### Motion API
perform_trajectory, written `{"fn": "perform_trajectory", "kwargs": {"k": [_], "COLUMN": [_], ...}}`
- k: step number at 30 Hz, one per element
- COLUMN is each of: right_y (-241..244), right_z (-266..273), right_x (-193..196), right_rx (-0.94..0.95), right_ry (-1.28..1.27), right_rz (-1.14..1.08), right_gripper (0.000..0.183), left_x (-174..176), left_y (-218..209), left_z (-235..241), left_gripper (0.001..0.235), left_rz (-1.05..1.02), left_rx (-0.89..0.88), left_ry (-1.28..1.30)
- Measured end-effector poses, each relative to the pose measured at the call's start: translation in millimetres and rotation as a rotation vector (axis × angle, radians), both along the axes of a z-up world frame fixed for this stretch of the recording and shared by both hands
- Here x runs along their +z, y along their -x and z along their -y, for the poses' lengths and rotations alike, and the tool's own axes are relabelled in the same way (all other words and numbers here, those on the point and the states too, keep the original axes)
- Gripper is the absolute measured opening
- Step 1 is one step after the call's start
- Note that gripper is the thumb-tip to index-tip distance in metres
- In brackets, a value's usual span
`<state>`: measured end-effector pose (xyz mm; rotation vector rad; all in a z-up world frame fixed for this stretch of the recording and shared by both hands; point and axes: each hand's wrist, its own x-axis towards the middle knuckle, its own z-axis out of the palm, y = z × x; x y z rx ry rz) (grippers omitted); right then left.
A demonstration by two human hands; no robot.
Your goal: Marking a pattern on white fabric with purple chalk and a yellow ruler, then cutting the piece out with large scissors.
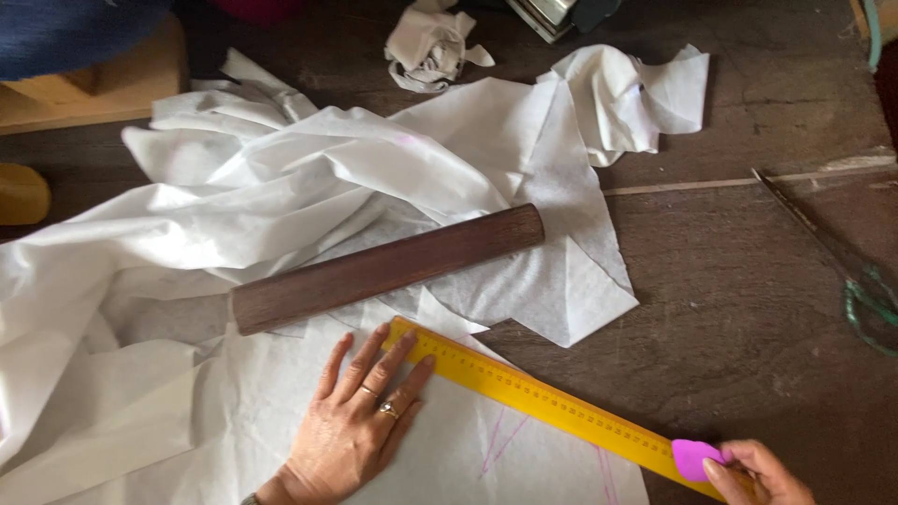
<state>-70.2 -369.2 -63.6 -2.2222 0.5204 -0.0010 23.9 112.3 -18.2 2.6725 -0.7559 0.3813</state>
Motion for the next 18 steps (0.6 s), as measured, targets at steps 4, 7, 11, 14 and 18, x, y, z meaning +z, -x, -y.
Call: {"fn": "perform_trajectory", "kwargs": {"k": [4, 7, 11, 14, 18], "right_y": [0, -3, -5, -12, -19], "right_z": [-14, -19, -15, -28, -44], "right_x": [10, 21, 25, 40, 56], "right_rx": [-0.043, -0.069, -0.010, -0.037, -0.072], "right_ry": [0.023, 0.109, 0.077, 0.042, -0.001], "right_rz": [0.024, -0.097, -0.134, -0.179, -0.213], "right_gripper": [0.014, 0.014, 0.013, 0.014, 0.013], "left_x": [1, -2, -4, -2, 2], "left_y": [0, 0, 1, 0, -6], "left_z": [2, 2, 2, 3, 1], "left_gripper": [0.040, 0.041, 0.046, 0.050, 0.050], "left_rz": [0.012, 0.009, 0.012, 0.004, -0.037], "left_rx": [-0.001, -0.002, -0.004, -0.019, -0.081], "left_ry": [-0.004, -0.052, -0.134, -0.170, -0.145]}}
